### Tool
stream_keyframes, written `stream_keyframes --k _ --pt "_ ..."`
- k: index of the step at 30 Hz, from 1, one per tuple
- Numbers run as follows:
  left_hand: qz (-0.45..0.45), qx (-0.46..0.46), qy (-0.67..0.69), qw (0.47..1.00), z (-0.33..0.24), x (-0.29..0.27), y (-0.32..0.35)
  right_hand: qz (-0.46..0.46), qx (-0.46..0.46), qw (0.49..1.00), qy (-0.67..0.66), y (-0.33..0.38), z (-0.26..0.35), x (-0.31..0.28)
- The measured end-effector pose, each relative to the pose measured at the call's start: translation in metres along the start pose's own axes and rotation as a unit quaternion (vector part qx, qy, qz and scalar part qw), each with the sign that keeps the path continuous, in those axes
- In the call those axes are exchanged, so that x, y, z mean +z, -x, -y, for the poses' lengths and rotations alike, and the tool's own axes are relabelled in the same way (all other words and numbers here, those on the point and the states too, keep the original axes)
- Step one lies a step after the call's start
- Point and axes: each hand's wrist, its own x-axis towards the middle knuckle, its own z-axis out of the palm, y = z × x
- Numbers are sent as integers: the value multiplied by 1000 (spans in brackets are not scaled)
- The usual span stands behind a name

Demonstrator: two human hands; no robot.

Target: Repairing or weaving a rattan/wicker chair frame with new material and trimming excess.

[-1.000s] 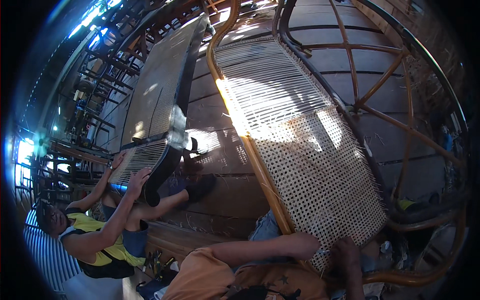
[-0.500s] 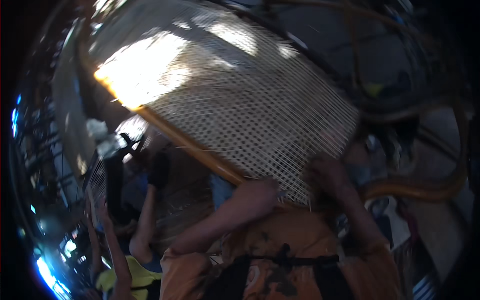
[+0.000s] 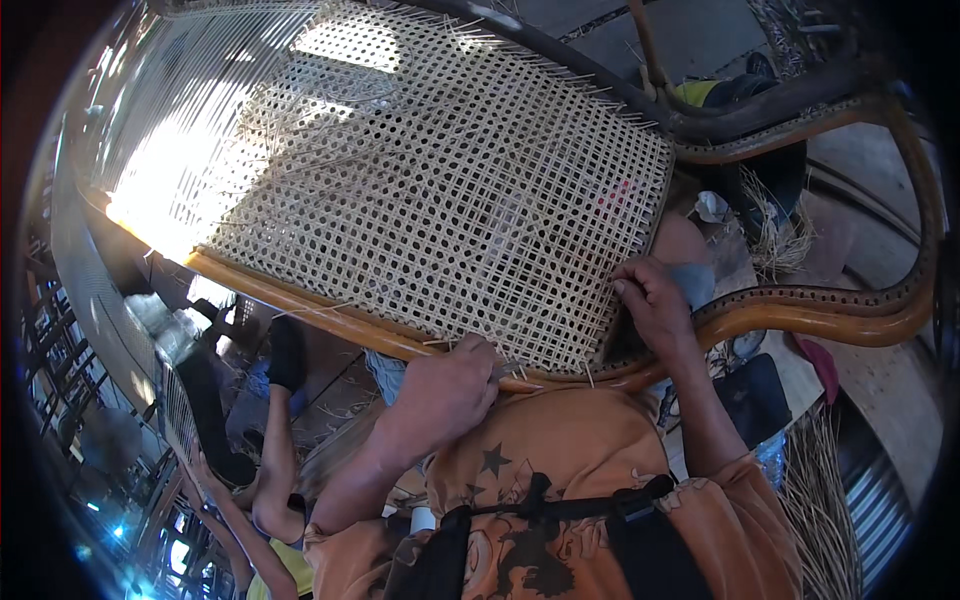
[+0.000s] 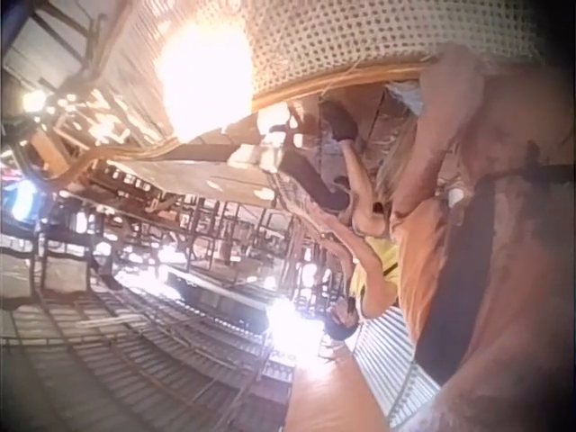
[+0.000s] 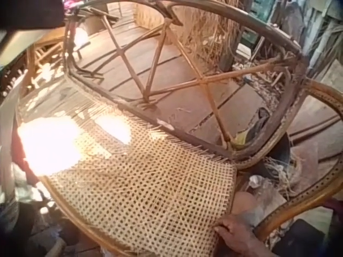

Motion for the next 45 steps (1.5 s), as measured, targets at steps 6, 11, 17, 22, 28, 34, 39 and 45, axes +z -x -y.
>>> stream_keyframes --k 6,11,17,22,28,34,39,45 --pt "1 1 -21 1000 0 -2 -2 22 -184 970 157 1 -4 7" --pt "-7 20 -19 1000 1 -2 -2 91 -223 945 219 -5 7 11" --pt "-23 -4 -9 1000 1 3 0 69 -289 919 260 -5 20 14" --pt "-171 18 109 979 -21 1 24 174 -247 926 225 -19 21 18" --pt "-205 -10 -35 978 -27 -9 26 235 -270 934 -12 -6 56 64" --pt "-167 -130 -191 958 -38 -21 15 103 -279 953 50 10 37 70" --pt "-54 -86 -306 947 -28 -41 -1 -7 -294 952 90 18 26 69" --pt "-1 -95 -374 923 -43 -37 -22 30 -255 965 55 13 20 72"
